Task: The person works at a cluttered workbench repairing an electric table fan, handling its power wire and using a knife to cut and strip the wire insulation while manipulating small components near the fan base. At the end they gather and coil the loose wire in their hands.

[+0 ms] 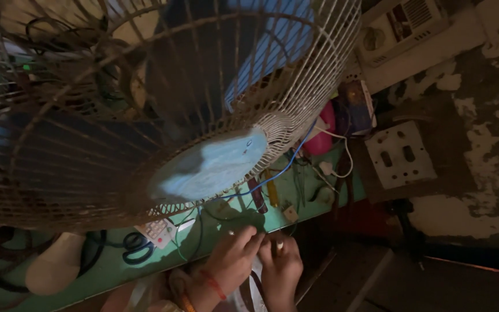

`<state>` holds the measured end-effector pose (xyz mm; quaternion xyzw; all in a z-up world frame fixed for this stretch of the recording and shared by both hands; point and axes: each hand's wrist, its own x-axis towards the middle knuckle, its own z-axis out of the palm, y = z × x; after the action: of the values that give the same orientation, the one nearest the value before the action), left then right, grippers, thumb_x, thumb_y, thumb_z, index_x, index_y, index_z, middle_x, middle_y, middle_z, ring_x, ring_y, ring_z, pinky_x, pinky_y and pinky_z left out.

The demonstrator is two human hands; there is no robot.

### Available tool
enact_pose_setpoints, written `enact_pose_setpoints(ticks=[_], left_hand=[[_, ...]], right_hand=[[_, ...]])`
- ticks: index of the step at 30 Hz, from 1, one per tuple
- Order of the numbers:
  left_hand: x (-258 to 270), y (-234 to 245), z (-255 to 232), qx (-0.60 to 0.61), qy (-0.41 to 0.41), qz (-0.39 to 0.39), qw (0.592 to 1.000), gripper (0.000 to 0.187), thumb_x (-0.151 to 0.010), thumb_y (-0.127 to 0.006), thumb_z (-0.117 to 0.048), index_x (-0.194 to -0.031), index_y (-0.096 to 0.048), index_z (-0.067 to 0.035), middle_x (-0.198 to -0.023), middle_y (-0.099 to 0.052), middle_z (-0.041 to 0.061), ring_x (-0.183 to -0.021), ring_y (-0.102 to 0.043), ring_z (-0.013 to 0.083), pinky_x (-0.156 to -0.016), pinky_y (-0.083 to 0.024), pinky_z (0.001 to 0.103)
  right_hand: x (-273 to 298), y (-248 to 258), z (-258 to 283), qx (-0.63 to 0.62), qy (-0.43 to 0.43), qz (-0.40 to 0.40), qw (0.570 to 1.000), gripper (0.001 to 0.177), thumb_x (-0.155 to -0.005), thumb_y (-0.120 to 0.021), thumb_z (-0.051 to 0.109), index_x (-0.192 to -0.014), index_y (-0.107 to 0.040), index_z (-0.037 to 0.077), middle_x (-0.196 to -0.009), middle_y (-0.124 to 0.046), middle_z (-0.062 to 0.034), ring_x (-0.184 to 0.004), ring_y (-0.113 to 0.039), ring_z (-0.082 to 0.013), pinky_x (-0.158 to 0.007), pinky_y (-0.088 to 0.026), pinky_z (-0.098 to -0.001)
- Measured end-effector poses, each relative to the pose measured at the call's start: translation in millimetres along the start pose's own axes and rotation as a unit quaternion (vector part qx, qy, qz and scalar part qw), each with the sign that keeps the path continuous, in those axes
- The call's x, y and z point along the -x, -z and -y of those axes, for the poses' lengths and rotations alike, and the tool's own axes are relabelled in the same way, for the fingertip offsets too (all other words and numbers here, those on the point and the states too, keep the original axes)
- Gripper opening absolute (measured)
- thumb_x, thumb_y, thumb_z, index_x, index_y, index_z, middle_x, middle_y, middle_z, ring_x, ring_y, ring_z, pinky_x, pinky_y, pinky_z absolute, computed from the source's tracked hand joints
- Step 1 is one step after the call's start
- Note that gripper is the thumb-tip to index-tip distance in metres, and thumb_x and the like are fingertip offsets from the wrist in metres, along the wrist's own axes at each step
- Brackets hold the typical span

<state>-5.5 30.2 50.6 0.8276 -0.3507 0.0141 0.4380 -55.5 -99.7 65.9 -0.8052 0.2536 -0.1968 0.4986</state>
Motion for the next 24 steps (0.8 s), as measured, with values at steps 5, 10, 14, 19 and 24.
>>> enact_pose_setpoints(ticks=[5, 10, 14, 19, 24], left_hand=[[-3.9, 7.9, -10.5, 0.034, 0.04, -0.042, 0.998, 0.042, -0.077, -0.06, -0.001, -0.118, -0.067, 0.003, -0.111, -0.059, 0.015, -0.096, -0.061, 0.0355, -0.083, -0.05, 0.043], [1.2, -0.6, -8.2, 0.037, 0.044, -0.065, 0.996, 0.041, -0.075, -0.061, -0.001, -0.115, -0.067, 0.002, -0.108, -0.058, 0.015, -0.097, -0.06, 0.0362, -0.086, -0.05, 0.043], [5.7, -8.8, -7.5, 0.011, 0.071, -0.084, 0.994, 0.044, -0.073, -0.063, -0.001, -0.116, -0.07, -0.004, -0.103, -0.059, 0.014, -0.091, -0.061, 0.037, -0.079, -0.051, 0.045], [12.0, -11.4, -0.6, 0.028, 0.102, -0.068, 0.992, 0.043, -0.074, -0.065, -0.002, -0.116, -0.07, -0.007, -0.101, -0.059, 0.013, -0.091, -0.064, 0.0349, -0.076, -0.053, 0.045], [11.7, 31.9, 11.3, 0.038, 0.189, -0.207, 0.959, 0.032, -0.074, -0.067, 0.001, -0.103, -0.076, -0.013, -0.098, -0.066, 0.014, -0.078, -0.065, 0.0359, -0.067, -0.052, 0.044]], right_hand=[[-6.6, 3.7, 13.5, 0.184, 0.108, 0.005, 0.977, 0.018, -0.085, -0.078, 0.02, -0.095, -0.071, 0.008, -0.087, -0.067, -0.0088, -0.068, -0.067, -0.0214, -0.062, -0.053, -0.0311], [-6.9, 2.4, 11.8, 0.209, 0.179, -0.007, 0.962, 0.017, -0.084, -0.078, 0.018, -0.093, -0.067, 0.007, -0.088, -0.066, -0.0094, -0.075, -0.066, -0.0278, -0.064, -0.053, -0.035], [-8.4, 2.8, 17.3, 0.194, 0.137, -0.022, 0.971, 0.017, -0.081, -0.079, 0.014, -0.09, -0.066, 0.007, -0.085, -0.063, -0.009, -0.068, -0.064, -0.0288, -0.061, -0.053, -0.0364], [-21.7, 16.4, -41.5, 0.258, 0.176, -0.048, 0.949, 0.018, -0.077, -0.081, 0.012, -0.083, -0.064, 0.008, -0.084, -0.063, -0.0105, -0.069, -0.062, -0.0279, -0.058, -0.051, -0.0374], [-94.1, 144.5, -201.3, 0.192, 0.011, -0.075, 0.978, 0.013, -0.098, -0.064, 0.013, -0.104, -0.061, 0.002, -0.084, -0.062, -0.0017, -0.069, -0.059, -0.016, -0.058, -0.047, -0.0322]])
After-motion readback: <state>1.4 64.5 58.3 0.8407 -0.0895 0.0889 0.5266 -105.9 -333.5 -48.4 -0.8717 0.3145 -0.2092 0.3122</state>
